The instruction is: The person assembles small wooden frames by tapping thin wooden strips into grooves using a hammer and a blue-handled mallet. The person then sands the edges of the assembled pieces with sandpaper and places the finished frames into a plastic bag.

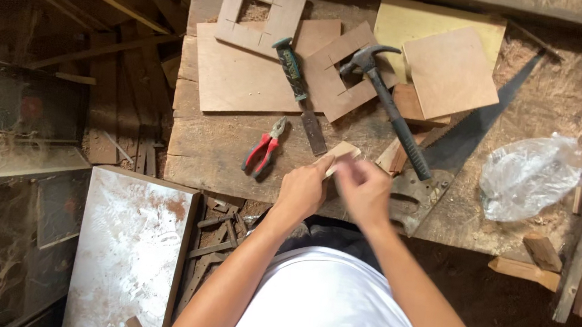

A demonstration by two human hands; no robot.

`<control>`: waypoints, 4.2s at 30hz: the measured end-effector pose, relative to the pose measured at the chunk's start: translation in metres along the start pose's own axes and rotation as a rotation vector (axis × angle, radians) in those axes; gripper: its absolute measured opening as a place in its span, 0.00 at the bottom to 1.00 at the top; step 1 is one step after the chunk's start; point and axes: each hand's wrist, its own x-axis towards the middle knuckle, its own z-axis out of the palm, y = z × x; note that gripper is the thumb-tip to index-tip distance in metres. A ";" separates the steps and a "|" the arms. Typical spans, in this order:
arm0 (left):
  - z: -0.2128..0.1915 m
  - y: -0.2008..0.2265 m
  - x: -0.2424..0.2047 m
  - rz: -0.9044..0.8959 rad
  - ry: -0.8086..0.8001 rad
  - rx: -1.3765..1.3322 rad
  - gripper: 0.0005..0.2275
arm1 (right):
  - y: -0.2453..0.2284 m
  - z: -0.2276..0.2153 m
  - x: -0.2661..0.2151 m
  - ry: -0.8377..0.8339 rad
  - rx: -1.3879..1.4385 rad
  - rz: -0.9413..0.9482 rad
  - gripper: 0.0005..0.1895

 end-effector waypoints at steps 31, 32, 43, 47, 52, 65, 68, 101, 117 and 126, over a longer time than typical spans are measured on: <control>0.018 0.003 -0.002 0.030 0.009 0.060 0.23 | 0.030 -0.009 -0.002 0.024 0.263 0.307 0.16; 0.016 0.004 0.004 0.052 0.041 0.054 0.22 | 0.028 -0.006 0.003 0.043 0.293 0.277 0.16; 0.017 -0.001 -0.003 0.110 0.103 -0.042 0.20 | 0.026 0.002 -0.001 0.012 0.450 0.491 0.11; 0.018 -0.004 0.000 -0.002 -0.094 0.157 0.08 | 0.028 0.006 -0.008 -0.033 0.352 0.245 0.13; 0.016 0.001 0.012 0.091 0.043 -0.001 0.20 | 0.033 0.009 0.002 0.048 0.645 0.435 0.10; 0.014 -0.002 0.012 0.076 -0.067 0.008 0.17 | 0.016 0.007 -0.006 0.074 0.439 0.271 0.14; 0.011 -0.001 0.020 0.037 -0.153 0.130 0.14 | 0.021 0.009 0.004 0.071 0.373 0.466 0.16; 0.017 -0.018 0.013 0.031 -0.077 0.036 0.23 | 0.037 0.027 -0.002 0.045 0.638 0.437 0.14; 0.023 -0.026 0.019 0.045 -0.067 0.178 0.13 | 0.046 0.032 0.003 -0.123 0.540 0.260 0.11; 0.020 -0.017 0.014 0.011 -0.091 0.150 0.14 | 0.041 0.024 0.000 -0.141 0.612 0.425 0.12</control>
